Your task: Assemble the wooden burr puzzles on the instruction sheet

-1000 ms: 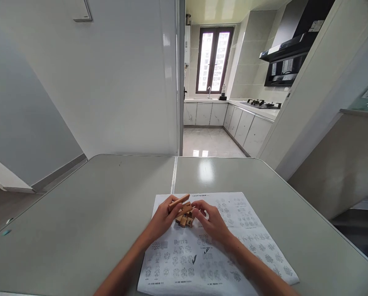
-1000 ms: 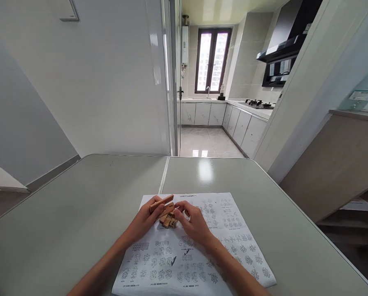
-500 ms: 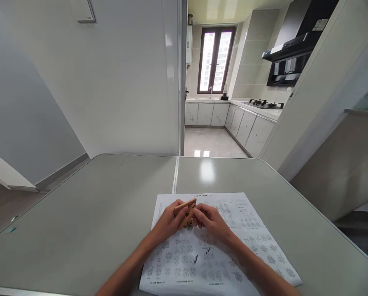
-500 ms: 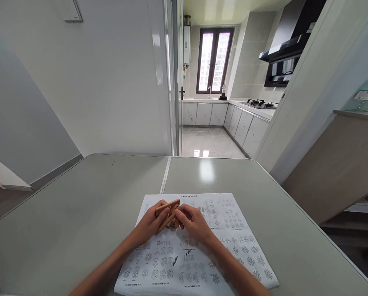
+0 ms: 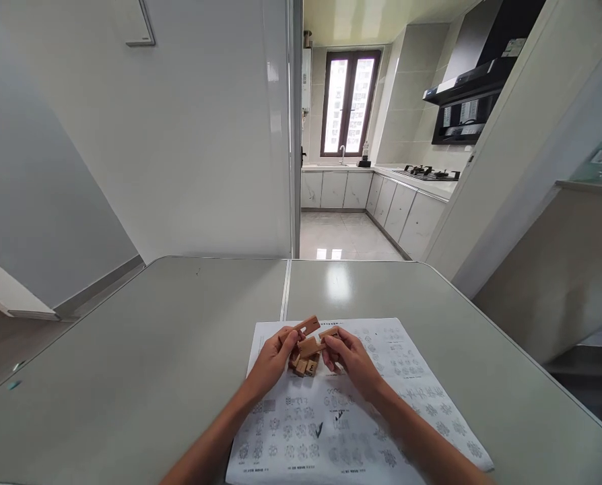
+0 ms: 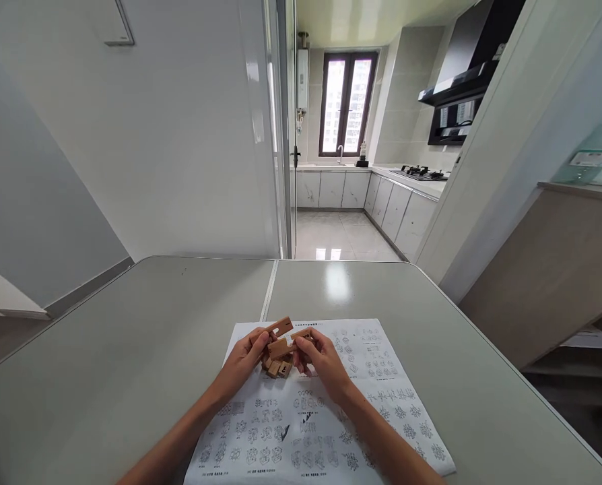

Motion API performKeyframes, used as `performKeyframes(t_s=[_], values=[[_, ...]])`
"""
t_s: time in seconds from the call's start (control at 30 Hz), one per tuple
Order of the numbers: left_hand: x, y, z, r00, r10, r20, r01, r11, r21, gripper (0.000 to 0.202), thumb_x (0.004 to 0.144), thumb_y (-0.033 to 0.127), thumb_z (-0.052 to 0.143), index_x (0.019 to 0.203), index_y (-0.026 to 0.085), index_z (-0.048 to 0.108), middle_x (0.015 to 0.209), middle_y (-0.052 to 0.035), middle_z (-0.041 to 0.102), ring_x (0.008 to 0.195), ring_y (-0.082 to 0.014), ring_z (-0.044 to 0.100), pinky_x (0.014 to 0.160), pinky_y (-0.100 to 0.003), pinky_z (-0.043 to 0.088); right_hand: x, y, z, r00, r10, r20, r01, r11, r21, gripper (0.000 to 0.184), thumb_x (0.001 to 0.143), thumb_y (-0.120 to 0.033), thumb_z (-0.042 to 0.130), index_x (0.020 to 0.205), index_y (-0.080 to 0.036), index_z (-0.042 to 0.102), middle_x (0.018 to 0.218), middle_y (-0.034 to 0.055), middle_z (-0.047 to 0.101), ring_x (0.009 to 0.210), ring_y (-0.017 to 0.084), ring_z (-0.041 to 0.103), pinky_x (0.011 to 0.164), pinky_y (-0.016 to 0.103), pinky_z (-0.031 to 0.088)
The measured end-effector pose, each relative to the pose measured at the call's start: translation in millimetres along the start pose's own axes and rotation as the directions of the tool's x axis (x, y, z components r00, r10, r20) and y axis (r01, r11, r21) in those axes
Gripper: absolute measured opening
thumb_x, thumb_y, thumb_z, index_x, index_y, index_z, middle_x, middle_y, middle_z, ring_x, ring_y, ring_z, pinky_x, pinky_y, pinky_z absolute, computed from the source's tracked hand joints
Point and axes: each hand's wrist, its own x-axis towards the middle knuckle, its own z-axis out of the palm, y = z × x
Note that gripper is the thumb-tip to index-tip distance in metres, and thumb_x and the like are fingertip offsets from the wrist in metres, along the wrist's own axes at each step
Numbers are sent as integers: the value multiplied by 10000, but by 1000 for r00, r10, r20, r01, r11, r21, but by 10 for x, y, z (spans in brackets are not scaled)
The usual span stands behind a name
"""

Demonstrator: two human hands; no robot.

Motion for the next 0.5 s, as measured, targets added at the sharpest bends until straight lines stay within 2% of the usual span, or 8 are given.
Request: performKeyframes(t_s=[0.1, 0.3, 0.5], values=[[16, -27, -9, 999, -19, 31, 21, 999, -45, 514, 962, 667, 525, 1019, 167, 631, 721, 16, 530, 682, -150, 484, 702, -272, 435, 12, -2, -18, 999, 10, -53, -6, 998, 68, 366, 885, -539, 720, 858, -190, 610, 623, -13, 603, 527, 119, 477, 477, 245, 336], [56, -143, -28, 997, -47, 59, 56, 983, -172, 551, 993, 672, 454, 1007, 153, 638, 801, -17, 562, 696, -145, 483, 686, -273, 427, 35, -5, -47, 995, 26, -95, -11, 987, 160, 400, 854, -576, 762, 908, -186, 687, 734, 40, 679, 569, 129, 505, 495, 261, 336], [64, -112, -25, 994, -38, 99, 53, 987, -155, 508, 969, 645, 545, 1007, 150, 656, 768, 1, 564, 654, -125, 456, 678, -268, 409, 57, 26, -51, 995, 10, -103, 11, 979, 205, 433, 874, -604, 748, 979, -185, 733, 795, 45, 656, 584, 114, 472, 495, 258, 306]])
